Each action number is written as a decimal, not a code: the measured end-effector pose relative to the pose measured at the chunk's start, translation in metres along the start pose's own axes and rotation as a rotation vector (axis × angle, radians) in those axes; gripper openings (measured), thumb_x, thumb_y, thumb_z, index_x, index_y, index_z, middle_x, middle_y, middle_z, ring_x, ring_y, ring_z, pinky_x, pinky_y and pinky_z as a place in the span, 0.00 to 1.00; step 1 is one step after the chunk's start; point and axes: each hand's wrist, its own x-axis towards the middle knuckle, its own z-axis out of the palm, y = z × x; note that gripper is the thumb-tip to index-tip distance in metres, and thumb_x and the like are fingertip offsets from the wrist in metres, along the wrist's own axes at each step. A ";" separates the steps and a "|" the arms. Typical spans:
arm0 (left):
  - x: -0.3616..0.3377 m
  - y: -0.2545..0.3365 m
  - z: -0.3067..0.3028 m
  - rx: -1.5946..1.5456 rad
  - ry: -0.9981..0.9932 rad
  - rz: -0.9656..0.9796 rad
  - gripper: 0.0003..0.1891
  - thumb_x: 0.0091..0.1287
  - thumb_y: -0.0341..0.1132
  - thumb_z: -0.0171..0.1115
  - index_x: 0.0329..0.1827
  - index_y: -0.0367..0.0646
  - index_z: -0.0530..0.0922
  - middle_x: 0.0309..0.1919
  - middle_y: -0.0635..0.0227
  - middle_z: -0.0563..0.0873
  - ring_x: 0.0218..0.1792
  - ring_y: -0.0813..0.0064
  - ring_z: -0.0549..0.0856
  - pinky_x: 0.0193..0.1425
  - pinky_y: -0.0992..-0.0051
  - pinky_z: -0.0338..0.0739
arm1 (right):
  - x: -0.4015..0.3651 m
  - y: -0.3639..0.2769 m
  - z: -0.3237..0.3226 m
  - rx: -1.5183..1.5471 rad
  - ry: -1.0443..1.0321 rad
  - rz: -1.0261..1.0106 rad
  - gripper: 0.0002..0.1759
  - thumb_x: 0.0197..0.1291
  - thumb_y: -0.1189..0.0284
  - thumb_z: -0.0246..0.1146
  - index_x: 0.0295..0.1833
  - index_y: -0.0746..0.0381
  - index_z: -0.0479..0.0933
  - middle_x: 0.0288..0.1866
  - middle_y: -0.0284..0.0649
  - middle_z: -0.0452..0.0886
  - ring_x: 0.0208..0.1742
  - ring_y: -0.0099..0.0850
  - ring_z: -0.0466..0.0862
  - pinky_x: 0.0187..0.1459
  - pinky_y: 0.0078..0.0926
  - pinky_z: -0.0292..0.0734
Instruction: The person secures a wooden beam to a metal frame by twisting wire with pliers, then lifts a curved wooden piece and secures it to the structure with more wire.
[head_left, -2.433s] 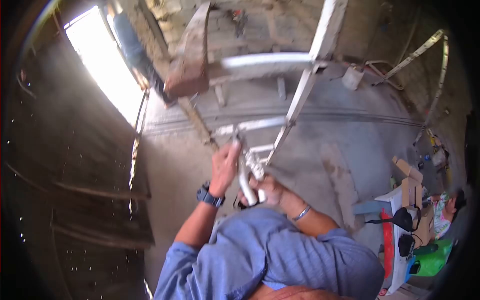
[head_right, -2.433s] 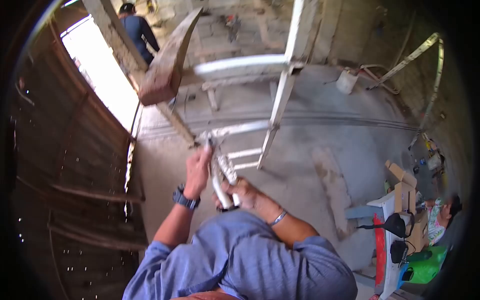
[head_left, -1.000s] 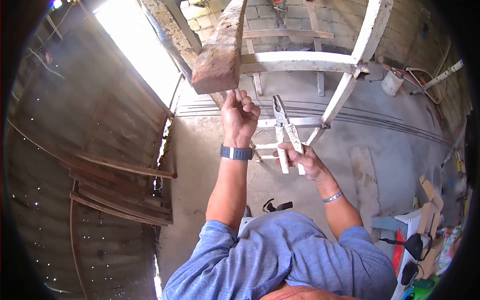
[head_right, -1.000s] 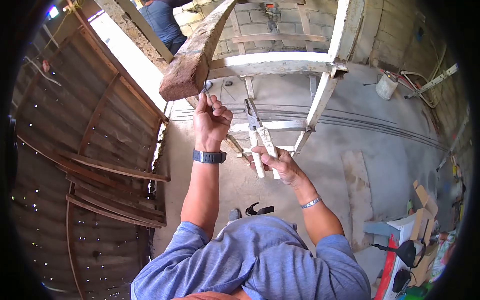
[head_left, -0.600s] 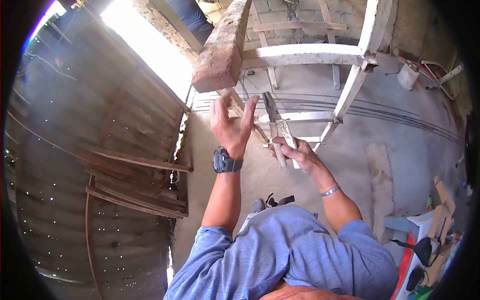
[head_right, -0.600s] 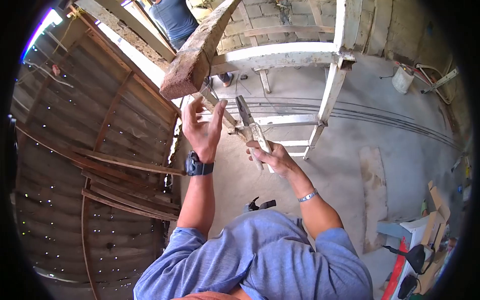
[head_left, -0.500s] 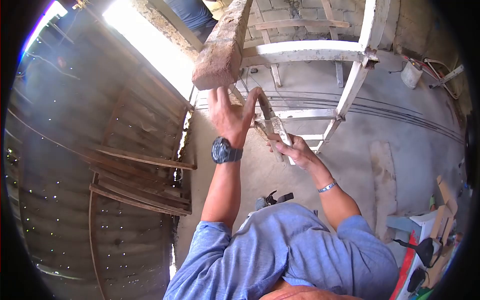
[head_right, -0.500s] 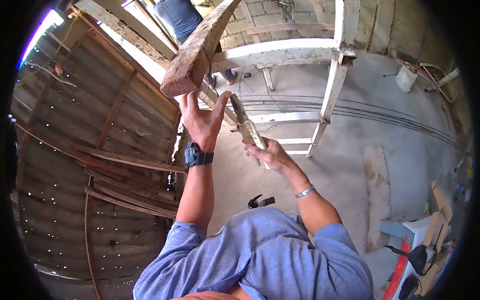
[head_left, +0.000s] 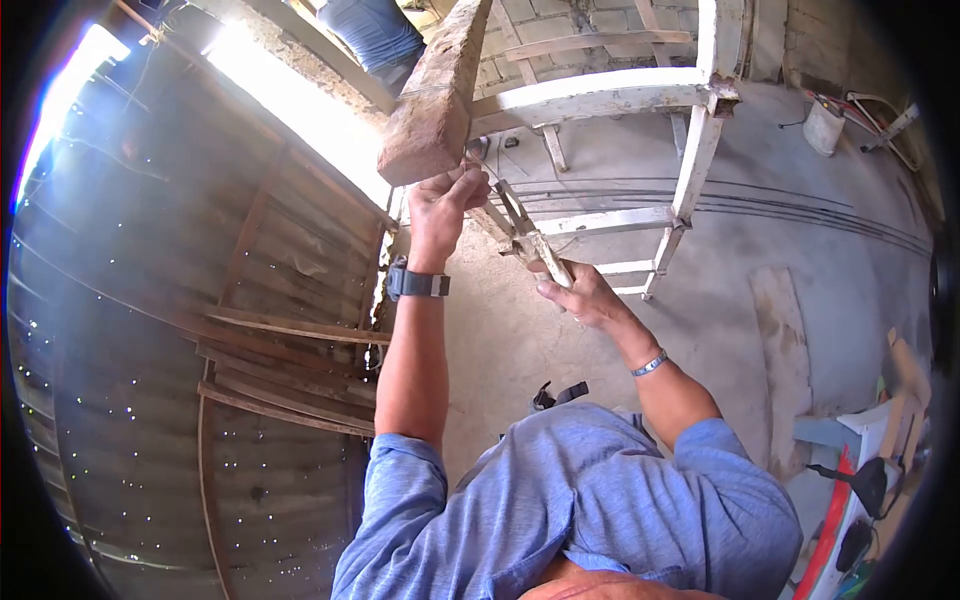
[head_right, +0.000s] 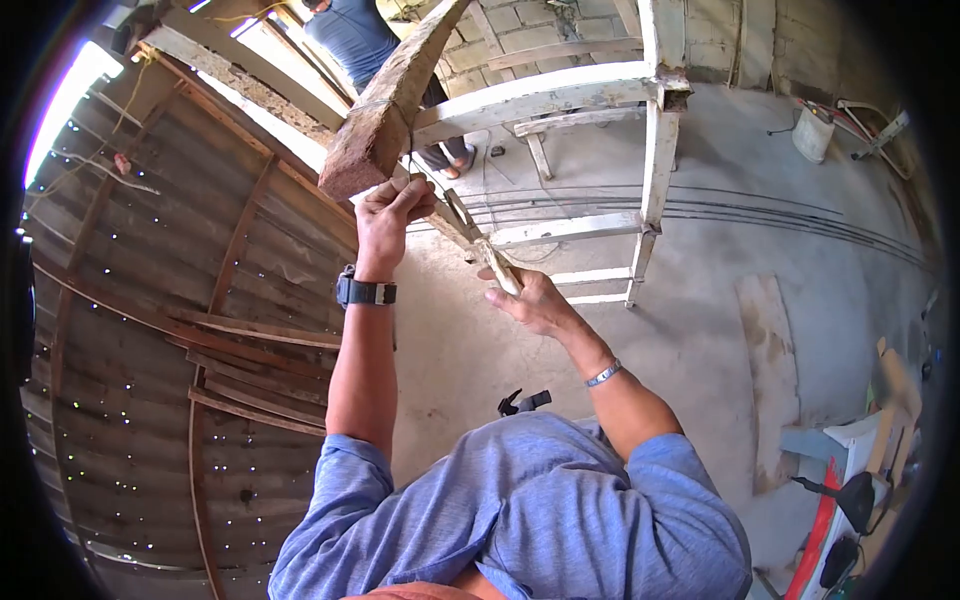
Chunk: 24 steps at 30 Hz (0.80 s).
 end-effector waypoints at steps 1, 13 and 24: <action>0.002 -0.001 -0.002 -0.065 -0.030 -0.027 0.09 0.66 0.34 0.63 0.39 0.35 0.83 0.33 0.64 0.86 0.33 0.76 0.85 0.42 0.77 0.82 | 0.000 -0.003 -0.001 -0.097 0.030 -0.006 0.23 0.60 0.62 0.64 0.57 0.64 0.75 0.52 0.43 0.82 0.41 0.27 0.81 0.42 0.29 0.76; 0.010 -0.004 -0.013 -0.052 -0.165 0.013 0.12 0.66 0.33 0.62 0.44 0.31 0.82 0.34 0.60 0.87 0.34 0.73 0.86 0.42 0.75 0.83 | -0.010 -0.017 -0.011 -0.566 0.170 -0.178 0.20 0.57 0.69 0.63 0.56 0.63 0.76 0.47 0.50 0.82 0.48 0.43 0.83 0.51 0.34 0.76; 0.009 -0.002 -0.013 -0.041 -0.172 0.008 0.09 0.67 0.34 0.62 0.36 0.35 0.83 0.34 0.64 0.86 0.34 0.76 0.85 0.43 0.77 0.83 | -0.013 -0.017 -0.004 -0.713 0.295 -0.377 0.14 0.54 0.67 0.66 0.40 0.65 0.75 0.33 0.50 0.79 0.37 0.51 0.80 0.40 0.42 0.75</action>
